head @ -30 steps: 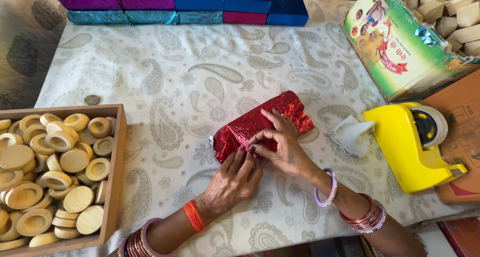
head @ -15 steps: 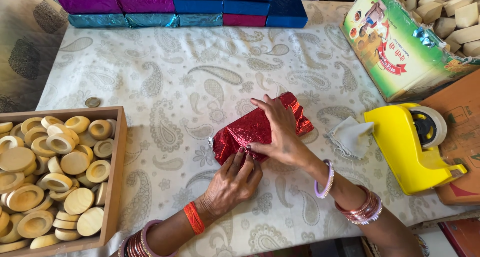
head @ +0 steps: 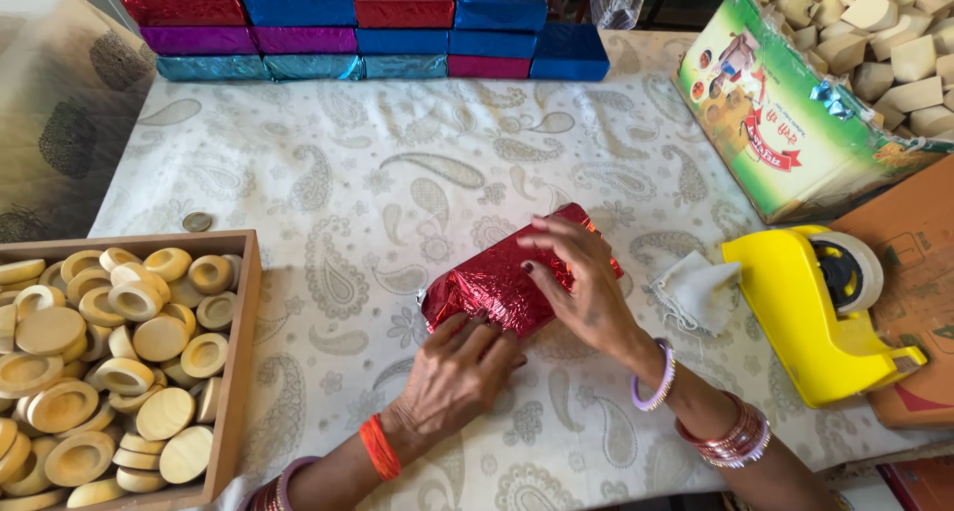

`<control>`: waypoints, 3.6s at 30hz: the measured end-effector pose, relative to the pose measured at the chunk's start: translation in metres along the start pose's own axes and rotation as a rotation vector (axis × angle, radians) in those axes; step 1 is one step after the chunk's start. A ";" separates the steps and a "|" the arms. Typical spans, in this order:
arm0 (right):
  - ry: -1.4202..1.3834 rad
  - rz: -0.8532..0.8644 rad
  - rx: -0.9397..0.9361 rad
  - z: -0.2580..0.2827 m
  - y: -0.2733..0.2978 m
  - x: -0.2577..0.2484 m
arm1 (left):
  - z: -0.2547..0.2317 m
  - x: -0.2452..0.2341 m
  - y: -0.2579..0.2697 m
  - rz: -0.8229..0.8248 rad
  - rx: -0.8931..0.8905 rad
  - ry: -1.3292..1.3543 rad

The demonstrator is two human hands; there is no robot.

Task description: Packing small wooden items into small boxes and wrapping them in foil and decorative paper.

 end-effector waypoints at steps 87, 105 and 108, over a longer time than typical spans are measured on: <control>-0.646 -0.041 0.298 -0.074 0.041 -0.002 | 0.066 0.001 -0.022 -0.393 -0.387 0.485; -0.544 -0.107 -0.006 -0.074 0.057 -0.011 | 0.065 -0.019 -0.039 -0.315 -0.330 0.455; -0.569 -0.184 -0.070 -0.055 0.041 -0.030 | 0.068 -0.014 -0.039 -0.298 -0.314 0.467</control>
Point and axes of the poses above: each hand's wrist, its own y-axis away from the middle knuckle, its own x-axis out of the palm, z = x × y, the point moved 10 cm from there along -y, towards the middle knuckle, and after that the axes turned 7 degrees about -z, right-handed, at the moved point
